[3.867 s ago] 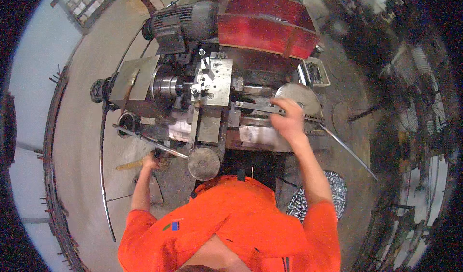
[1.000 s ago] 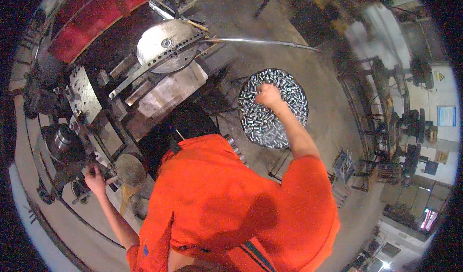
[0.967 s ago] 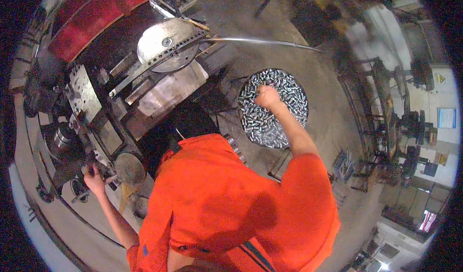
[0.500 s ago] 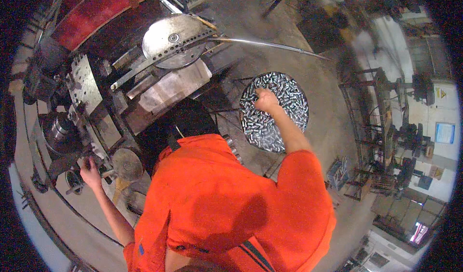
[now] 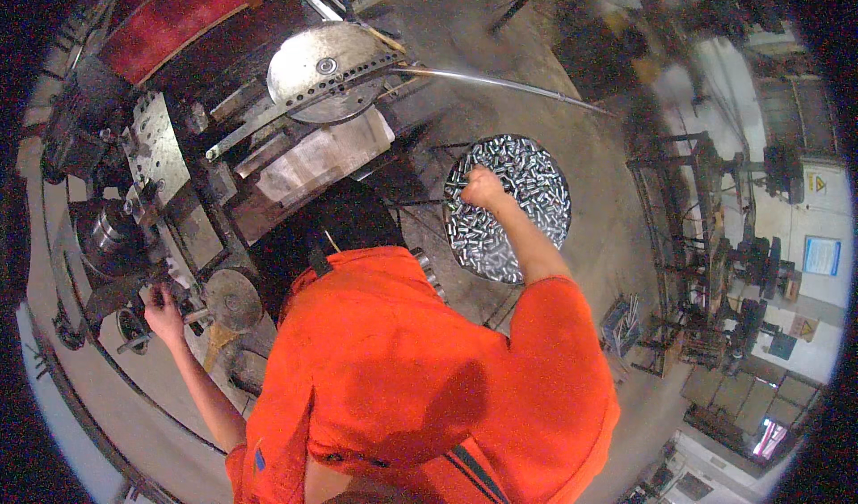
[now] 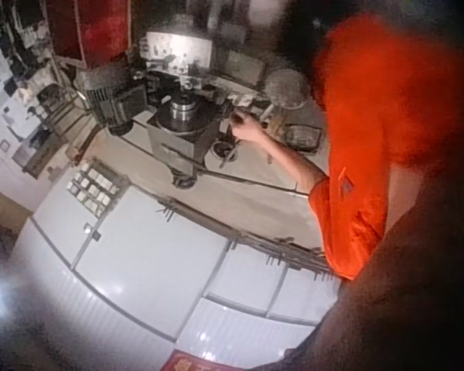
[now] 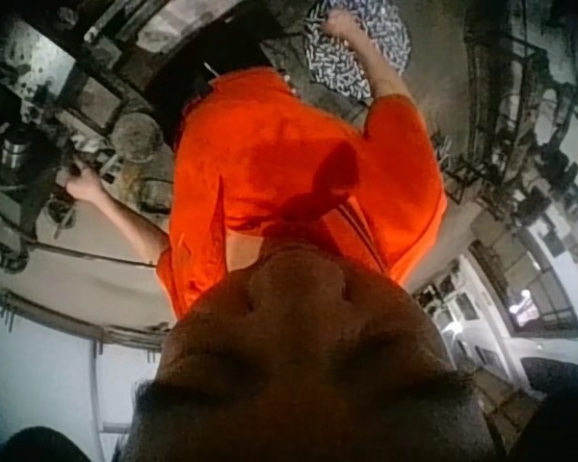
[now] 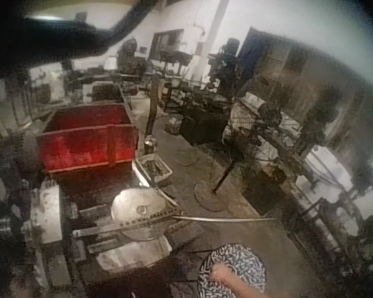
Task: The person operates a manual metal forming machine in a workshop. They repeatedly insert small metal pieces into the machine, pull a long lever to actuate the forming cycle, and remove the finished parts, placing them into a nearby bin.
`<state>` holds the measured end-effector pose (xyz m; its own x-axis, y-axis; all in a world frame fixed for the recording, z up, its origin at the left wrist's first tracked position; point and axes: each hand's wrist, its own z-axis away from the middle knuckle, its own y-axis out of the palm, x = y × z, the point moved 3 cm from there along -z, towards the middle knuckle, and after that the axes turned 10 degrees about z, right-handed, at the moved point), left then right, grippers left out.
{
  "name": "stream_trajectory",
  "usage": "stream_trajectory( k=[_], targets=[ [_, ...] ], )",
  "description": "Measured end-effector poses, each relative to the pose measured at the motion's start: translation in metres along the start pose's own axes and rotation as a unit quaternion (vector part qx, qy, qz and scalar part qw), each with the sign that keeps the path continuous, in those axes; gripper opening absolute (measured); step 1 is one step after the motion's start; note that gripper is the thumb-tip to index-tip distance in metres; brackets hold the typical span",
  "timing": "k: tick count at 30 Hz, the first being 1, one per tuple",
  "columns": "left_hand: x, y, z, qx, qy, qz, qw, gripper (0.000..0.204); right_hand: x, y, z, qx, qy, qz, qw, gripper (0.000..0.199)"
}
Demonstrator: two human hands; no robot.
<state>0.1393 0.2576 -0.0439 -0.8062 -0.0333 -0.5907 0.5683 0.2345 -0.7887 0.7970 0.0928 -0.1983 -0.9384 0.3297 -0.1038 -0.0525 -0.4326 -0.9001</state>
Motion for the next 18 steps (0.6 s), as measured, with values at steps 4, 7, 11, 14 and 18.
stream_trajectory(
  k=[4,7,11,14,18],
  targets=[
    [-0.001,-0.001,0.001,0.005,0.011,0.009,1.0,0.027,0.012,-0.002,-0.003,-0.014,0.031,-0.02,0.999,0.03],
    [0.01,-0.001,0.003,-0.01,0.013,0.012,1.0,0.027,0.004,-0.005,-0.015,-0.041,0.056,-0.08,0.994,0.028],
    [0.006,-0.002,0.0,0.006,0.01,-0.027,1.0,0.028,0.0,0.01,-0.02,-0.018,0.165,-0.117,0.979,0.028],
    [0.005,0.0,0.0,-0.016,0.014,0.008,1.0,0.028,0.003,0.016,-0.025,-0.037,0.194,-0.107,0.974,0.03],
    [0.001,-0.001,0.001,-0.01,-0.014,0.002,1.0,0.029,0.01,0.019,-0.037,-0.011,0.159,-0.084,0.984,0.026]
  ],
)
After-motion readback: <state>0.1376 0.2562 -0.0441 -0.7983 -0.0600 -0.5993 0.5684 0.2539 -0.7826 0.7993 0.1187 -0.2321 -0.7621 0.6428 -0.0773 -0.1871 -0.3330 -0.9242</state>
